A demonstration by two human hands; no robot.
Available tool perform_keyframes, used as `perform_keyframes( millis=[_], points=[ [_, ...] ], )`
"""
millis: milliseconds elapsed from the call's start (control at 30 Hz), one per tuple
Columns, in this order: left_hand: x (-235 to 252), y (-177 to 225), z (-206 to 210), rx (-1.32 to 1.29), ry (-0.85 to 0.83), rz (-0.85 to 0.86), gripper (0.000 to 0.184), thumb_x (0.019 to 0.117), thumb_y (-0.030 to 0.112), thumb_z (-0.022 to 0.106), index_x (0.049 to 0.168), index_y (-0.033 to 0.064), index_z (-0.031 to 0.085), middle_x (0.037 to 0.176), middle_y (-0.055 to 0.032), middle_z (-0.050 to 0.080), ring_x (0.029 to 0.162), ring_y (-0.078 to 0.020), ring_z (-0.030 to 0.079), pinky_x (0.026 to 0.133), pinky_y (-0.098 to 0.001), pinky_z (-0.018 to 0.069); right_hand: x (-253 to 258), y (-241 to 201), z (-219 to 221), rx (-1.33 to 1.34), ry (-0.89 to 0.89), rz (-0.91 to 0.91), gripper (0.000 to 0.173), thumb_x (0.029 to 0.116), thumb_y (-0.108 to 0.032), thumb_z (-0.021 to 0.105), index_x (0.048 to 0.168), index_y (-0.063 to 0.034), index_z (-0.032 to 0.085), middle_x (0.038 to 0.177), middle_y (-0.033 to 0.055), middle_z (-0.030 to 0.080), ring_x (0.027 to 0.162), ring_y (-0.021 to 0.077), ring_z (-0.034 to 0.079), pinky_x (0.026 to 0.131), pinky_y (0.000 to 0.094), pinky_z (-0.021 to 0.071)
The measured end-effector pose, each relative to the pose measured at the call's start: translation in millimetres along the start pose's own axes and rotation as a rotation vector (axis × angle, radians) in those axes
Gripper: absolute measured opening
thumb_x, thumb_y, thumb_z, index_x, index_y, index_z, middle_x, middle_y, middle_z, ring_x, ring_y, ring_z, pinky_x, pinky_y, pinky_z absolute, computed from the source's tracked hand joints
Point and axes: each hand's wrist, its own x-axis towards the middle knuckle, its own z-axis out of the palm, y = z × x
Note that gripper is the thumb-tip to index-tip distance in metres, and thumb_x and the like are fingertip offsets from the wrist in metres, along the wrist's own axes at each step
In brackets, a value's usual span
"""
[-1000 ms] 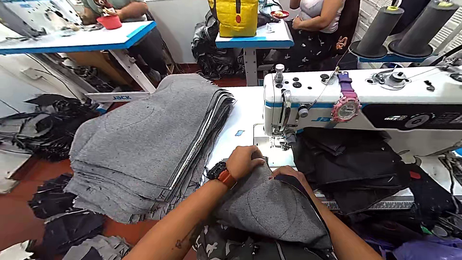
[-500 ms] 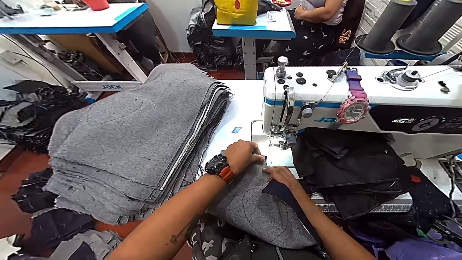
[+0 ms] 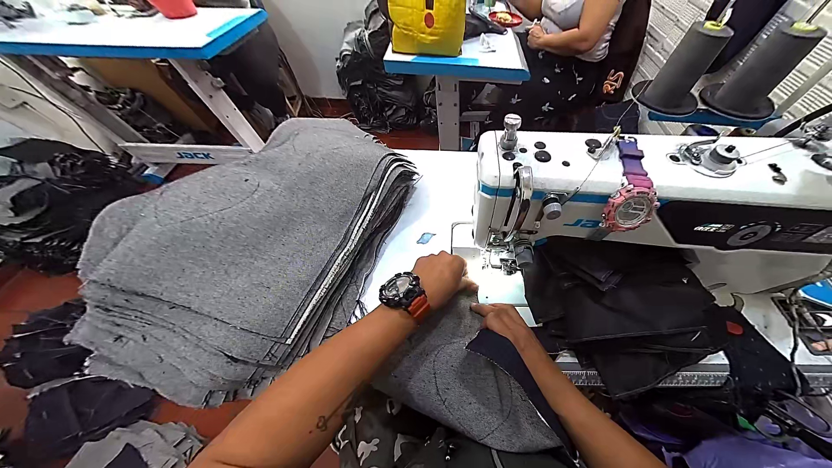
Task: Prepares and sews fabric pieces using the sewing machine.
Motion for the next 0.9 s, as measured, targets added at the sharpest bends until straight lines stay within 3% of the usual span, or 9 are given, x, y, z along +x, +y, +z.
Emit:
perform_keyframes(
  millis=[100, 200, 400, 667, 900],
  points=[
    [6, -1, 1, 0.008, -0.004, -0.003, 0.043, 0.1031, 0.040, 0.061, 0.094, -0.0010, 0.068, 0.094, -0.0234, 0.070, 0.095, -0.0440, 0.069, 0.077, -0.0636, 0.0524, 0, -3, 0, 0.003, 0.003, 0.018, 0.016, 0.0977, 0.006, 0.053, 0.094, 0.0049, 0.068, 0.133, 0.0154, 0.068, 0.125, 0.0307, 0.063, 0.107, 0.0412, 0.0486],
    [10, -13, 4, -0.072, 0.024, 0.057, 0.042, 0.1005, 0.040, 0.066, 0.088, 0.0001, 0.068, 0.086, -0.0204, 0.068, 0.088, -0.0408, 0.068, 0.074, -0.0618, 0.0520, -1, 1, 1, -0.027, -0.015, 0.004, 0.017, 0.0993, 0.005, 0.052, 0.095, 0.0022, 0.068, 0.134, 0.0118, 0.067, 0.126, 0.0277, 0.062, 0.107, 0.0386, 0.0481],
    [5, -23, 7, -0.185, 0.052, 0.145, 0.025, 0.1006, 0.025, 0.067, 0.090, 0.0027, 0.071, 0.082, -0.0139, 0.068, 0.082, -0.0313, 0.067, 0.077, -0.0554, 0.0533, -2, -2, 0, -0.057, -0.007, 0.007, 0.019, 0.0989, 0.002, 0.053, 0.098, -0.0043, 0.071, 0.134, 0.0034, 0.067, 0.125, 0.0223, 0.061, 0.105, 0.0371, 0.0491],
    [4, -17, 10, -0.123, 0.070, 0.083, 0.030, 0.1030, 0.027, 0.061, 0.088, 0.0019, 0.066, 0.083, -0.0168, 0.067, 0.084, -0.0365, 0.068, 0.073, -0.0583, 0.0521, -3, -4, -2, -0.031, -0.015, 0.029, 0.018, 0.1002, -0.002, 0.052, 0.100, -0.0034, 0.069, 0.135, 0.0054, 0.066, 0.127, 0.0220, 0.060, 0.107, 0.0376, 0.0477],
    [-1, -6, 14, -0.098, 0.093, 0.026, 0.027, 0.1028, 0.027, 0.061, 0.096, 0.0016, 0.067, 0.089, -0.0189, 0.069, 0.090, -0.0392, 0.069, 0.074, -0.0598, 0.0533, -3, -5, -2, -0.080, -0.008, 0.026, 0.018, 0.1003, -0.001, 0.053, 0.102, -0.0033, 0.070, 0.134, 0.0047, 0.067, 0.126, 0.0215, 0.061, 0.104, 0.0387, 0.0492]
  ],
)
